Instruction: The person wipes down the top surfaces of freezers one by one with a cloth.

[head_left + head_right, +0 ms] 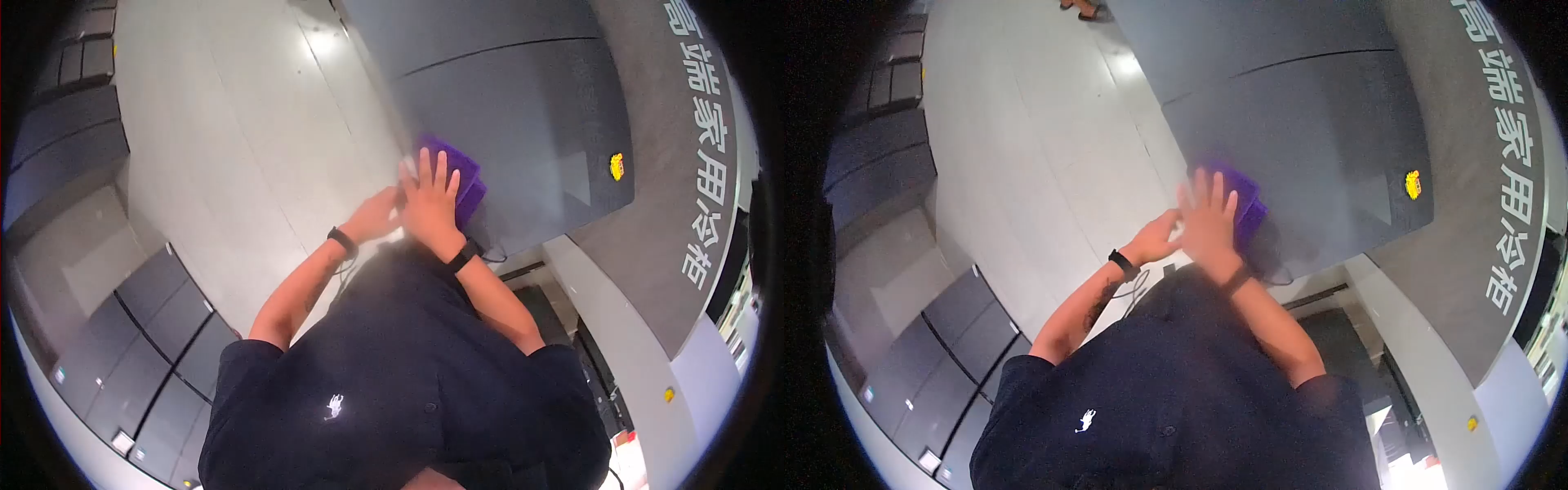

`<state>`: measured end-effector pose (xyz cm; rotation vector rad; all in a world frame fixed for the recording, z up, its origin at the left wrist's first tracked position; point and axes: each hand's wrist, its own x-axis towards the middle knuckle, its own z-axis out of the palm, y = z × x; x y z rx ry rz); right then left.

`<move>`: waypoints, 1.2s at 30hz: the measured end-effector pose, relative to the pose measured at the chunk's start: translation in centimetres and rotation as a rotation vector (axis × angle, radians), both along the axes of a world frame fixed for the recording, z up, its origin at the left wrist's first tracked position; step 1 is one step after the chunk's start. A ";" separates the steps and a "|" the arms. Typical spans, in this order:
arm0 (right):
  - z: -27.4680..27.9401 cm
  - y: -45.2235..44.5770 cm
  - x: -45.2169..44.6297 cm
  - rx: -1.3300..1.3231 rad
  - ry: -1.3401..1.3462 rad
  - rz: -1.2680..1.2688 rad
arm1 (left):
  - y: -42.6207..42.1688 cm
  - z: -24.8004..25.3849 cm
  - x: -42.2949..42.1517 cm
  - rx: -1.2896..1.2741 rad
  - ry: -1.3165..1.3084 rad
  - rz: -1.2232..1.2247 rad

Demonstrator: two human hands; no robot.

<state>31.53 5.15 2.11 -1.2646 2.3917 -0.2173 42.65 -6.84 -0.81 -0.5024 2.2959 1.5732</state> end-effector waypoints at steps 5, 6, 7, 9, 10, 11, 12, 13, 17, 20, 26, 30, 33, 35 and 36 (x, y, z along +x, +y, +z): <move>0.3 -2.8 -1.1 -0.076 -0.003 -0.054 | -2.1 -3.3 -2.9 -0.034 0.205 -0.170; -0.1 -3.2 -1.2 -0.104 0.018 -0.066 | -2.3 -3.3 -3.2 -0.015 0.162 -0.212; 0.0 -3.6 -1.3 -0.134 0.043 -0.071 | -3.5 -0.6 -4.3 0.033 0.047 -0.275; 1.5 -4.2 -1.6 -0.045 -0.025 -0.084 | -5.2 0.2 -5.7 0.133 0.028 -0.331; 1.9 -4.8 -1.9 -0.011 -0.056 -0.103 | -4.9 -1.4 -5.4 0.198 0.112 -0.335; 1.6 -5.1 -1.8 -0.022 -0.001 -0.108 | -4.8 -3.0 -5.1 0.270 0.185 -0.346; 0.8 -5.0 -1.3 -0.030 0.050 -0.122 | -5.2 -4.6 -5.2 0.240 0.235 -0.332; 0.2 -4.9 -1.0 -0.037 0.100 -0.140 | -5.5 -6.3 -5.5 0.213 0.284 -0.323; 0.1 -6.0 -0.1 -0.052 0.145 -0.286 | -5.5 -9.3 -4.5 0.160 0.454 -0.252; 0.2 -7.3 0.0 -0.058 0.144 -0.399 | -7.6 -9.1 -5.2 0.060 0.379 -0.277; -0.5 -9.2 0.3 -0.152 0.125 -0.601 | -10.3 -5.7 -7.6 0.174 0.127 -0.277; -0.9 -7.8 0.6 -0.306 0.119 -0.670 | -10.2 -4.9 -8.6 0.372 0.192 -0.182; -1.3 -6.1 2.1 -0.374 0.173 -0.750 | -10.2 -2.0 -8.6 0.531 -0.169 -0.256; -1.9 -4.8 2.6 -0.399 0.234 -0.811 | -9.6 1.3 -10.0 0.465 -0.349 -0.496; -2.1 -3.9 3.3 -0.409 0.250 -0.843 | -9.1 1.9 -10.6 0.444 -0.392 -0.632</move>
